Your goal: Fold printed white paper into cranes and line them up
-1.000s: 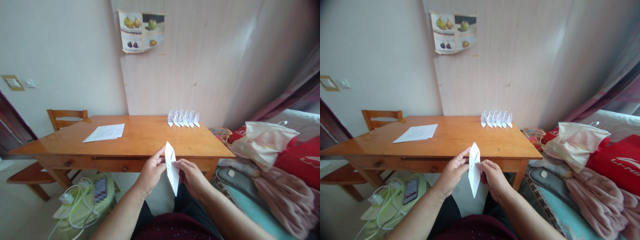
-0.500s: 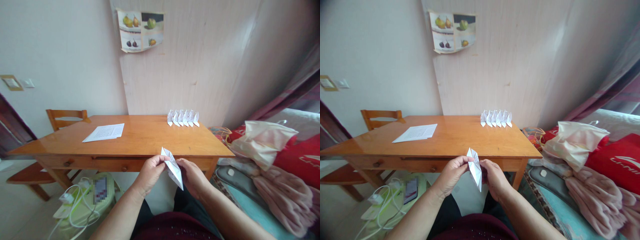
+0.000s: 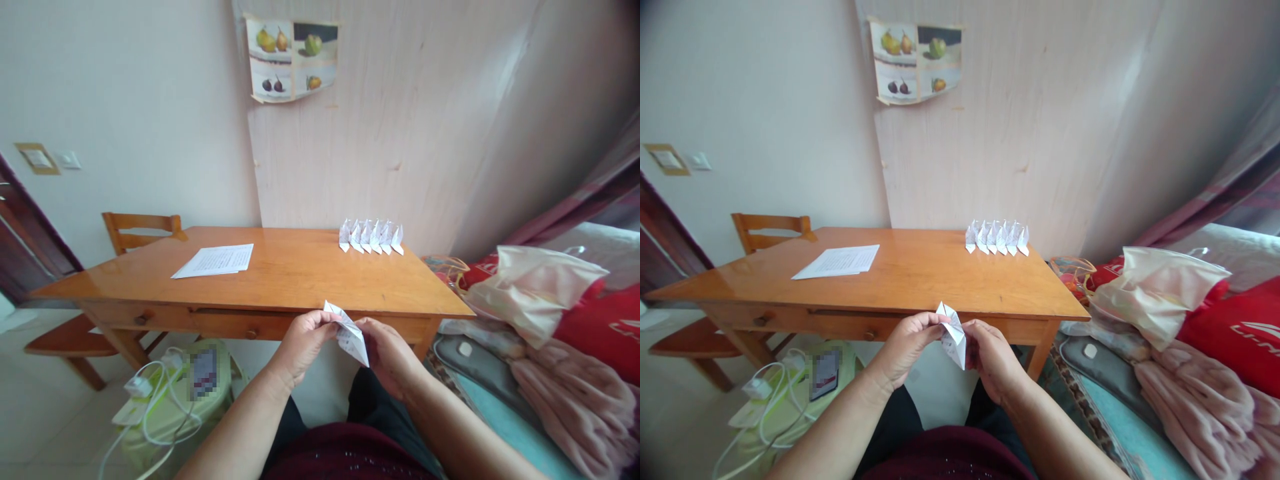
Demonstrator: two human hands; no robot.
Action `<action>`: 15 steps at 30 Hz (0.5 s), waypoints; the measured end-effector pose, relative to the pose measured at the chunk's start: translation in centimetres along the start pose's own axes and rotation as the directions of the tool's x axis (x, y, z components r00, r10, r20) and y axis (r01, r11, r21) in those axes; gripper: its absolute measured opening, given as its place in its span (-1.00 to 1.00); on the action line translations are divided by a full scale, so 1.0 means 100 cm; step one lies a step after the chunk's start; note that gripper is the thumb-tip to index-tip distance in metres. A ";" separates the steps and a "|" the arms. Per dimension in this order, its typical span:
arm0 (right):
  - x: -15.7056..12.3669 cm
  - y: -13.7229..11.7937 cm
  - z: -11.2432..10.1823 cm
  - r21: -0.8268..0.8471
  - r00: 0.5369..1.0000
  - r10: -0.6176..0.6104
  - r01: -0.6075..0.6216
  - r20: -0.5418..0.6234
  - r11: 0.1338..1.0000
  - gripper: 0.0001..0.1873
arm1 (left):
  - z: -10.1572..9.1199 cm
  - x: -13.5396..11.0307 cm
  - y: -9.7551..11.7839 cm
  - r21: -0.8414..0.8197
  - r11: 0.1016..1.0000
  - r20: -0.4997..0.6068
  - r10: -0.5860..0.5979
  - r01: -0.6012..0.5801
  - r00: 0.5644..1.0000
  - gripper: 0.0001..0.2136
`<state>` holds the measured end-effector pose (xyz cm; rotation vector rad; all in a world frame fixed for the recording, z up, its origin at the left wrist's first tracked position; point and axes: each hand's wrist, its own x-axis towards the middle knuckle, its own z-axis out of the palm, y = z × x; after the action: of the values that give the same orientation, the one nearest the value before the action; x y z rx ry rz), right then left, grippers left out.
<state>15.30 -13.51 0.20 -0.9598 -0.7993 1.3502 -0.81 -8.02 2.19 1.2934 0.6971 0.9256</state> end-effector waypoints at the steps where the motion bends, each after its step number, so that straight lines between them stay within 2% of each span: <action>1: 0.000 0.000 0.000 -0.005 1.000 -0.001 0.001 0.002 1.000 -0.79 | 0.000 0.000 0.000 -0.002 1.000 -0.001 0.000 0.000 1.000 -0.76; 9: 0.001 0.003 -0.002 -0.014 0.999 -0.014 0.015 0.031 1.000 -0.78 | -0.003 0.000 -0.003 0.003 1.000 0.015 0.006 -0.006 1.000 -0.77; 15: 0.001 0.004 -0.002 0.001 1.000 0.012 -0.012 0.013 1.000 -0.77 | -0.001 -0.001 -0.004 0.003 1.000 -0.022 0.003 -0.003 1.000 -0.78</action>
<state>15.28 -13.41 -0.24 -0.9573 -0.8037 1.3679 -0.89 -8.08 1.72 1.2893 0.7144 0.9431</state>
